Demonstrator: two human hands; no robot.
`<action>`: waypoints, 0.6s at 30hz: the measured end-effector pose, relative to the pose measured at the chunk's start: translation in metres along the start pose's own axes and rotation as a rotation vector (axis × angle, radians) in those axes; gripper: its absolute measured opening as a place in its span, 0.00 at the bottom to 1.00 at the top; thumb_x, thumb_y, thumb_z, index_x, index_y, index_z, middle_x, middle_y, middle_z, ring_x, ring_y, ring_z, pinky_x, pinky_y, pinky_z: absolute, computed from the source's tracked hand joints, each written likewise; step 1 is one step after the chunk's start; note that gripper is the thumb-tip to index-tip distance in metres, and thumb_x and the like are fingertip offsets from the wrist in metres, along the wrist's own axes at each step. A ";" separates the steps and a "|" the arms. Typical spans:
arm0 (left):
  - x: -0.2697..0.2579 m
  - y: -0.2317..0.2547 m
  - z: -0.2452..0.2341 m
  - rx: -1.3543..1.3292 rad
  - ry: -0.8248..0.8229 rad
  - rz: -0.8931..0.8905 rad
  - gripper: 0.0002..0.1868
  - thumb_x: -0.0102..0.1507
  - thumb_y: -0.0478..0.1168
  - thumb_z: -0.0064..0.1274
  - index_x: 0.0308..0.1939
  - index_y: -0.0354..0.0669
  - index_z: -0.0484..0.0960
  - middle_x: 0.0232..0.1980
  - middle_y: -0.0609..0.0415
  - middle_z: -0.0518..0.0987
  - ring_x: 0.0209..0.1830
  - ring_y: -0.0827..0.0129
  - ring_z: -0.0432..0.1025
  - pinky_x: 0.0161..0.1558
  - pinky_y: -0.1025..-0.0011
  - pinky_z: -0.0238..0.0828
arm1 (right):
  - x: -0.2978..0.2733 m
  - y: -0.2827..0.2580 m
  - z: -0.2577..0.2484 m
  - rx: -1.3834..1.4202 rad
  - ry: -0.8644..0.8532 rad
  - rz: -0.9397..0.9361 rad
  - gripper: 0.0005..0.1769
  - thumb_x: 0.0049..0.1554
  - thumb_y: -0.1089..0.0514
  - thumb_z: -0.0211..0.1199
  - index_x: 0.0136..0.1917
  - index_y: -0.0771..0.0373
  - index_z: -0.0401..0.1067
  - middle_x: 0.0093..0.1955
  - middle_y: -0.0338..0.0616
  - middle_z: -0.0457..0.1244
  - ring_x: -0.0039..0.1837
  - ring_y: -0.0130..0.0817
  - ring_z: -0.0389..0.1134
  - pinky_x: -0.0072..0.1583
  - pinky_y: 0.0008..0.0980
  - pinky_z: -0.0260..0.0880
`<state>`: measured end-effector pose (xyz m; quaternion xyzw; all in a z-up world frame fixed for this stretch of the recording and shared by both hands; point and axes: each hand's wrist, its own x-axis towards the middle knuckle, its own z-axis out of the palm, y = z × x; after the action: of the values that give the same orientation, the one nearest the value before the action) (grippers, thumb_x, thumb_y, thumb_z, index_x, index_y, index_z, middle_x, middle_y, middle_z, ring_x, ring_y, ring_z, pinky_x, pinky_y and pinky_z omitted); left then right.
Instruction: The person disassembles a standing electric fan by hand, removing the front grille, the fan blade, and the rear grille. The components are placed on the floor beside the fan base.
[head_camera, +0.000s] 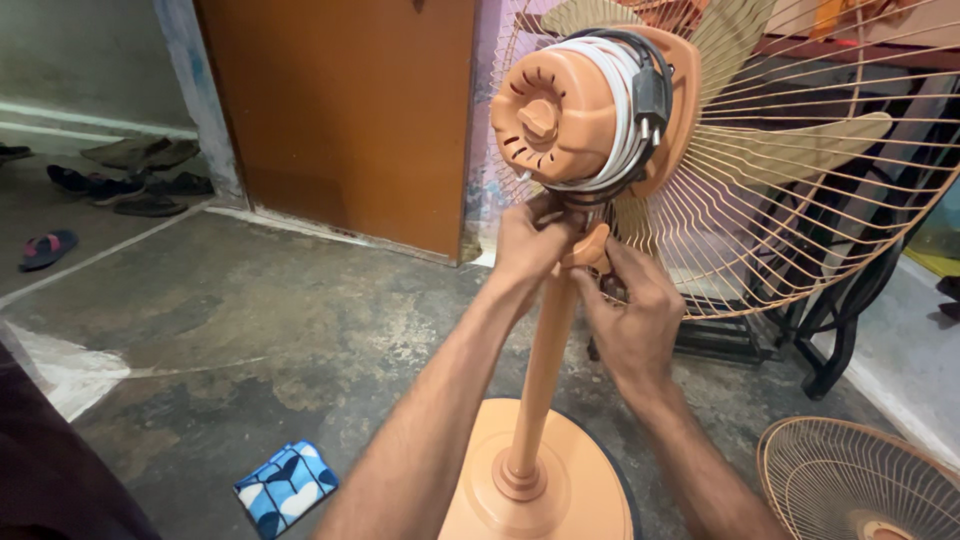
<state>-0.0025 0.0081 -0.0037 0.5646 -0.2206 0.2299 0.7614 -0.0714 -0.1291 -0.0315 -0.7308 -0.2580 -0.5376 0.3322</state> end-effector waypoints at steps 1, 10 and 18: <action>0.002 0.003 0.000 -0.110 -0.051 -0.020 0.14 0.61 0.32 0.56 0.49 0.26 0.83 0.43 0.47 0.85 0.40 0.69 0.80 0.42 0.72 0.79 | 0.001 -0.002 -0.001 0.006 -0.007 0.024 0.28 0.49 0.60 0.78 0.61 0.73 0.75 0.55 0.57 0.70 0.49 0.43 0.74 0.51 0.36 0.75; -0.015 0.039 0.004 -0.254 -0.125 -0.089 0.20 0.57 0.37 0.68 0.51 0.33 0.83 0.43 0.52 0.82 0.36 0.71 0.75 0.36 0.73 0.73 | 0.003 -0.017 -0.002 -0.065 0.009 0.044 0.26 0.47 0.59 0.76 0.57 0.72 0.76 0.54 0.58 0.70 0.53 0.50 0.72 0.56 0.42 0.73; -0.020 0.044 0.004 -0.158 -0.059 -0.029 0.26 0.53 0.40 0.72 0.52 0.34 0.84 0.47 0.53 0.86 0.43 0.70 0.79 0.44 0.70 0.79 | 0.008 -0.029 0.000 -0.042 -0.028 -0.108 0.22 0.51 0.70 0.63 0.60 0.70 0.76 0.64 0.55 0.68 0.62 0.56 0.69 0.63 0.46 0.71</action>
<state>-0.0449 0.0133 0.0193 0.5123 -0.2522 0.1839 0.8001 -0.0903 -0.1106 -0.0181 -0.7300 -0.2905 -0.5498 0.2837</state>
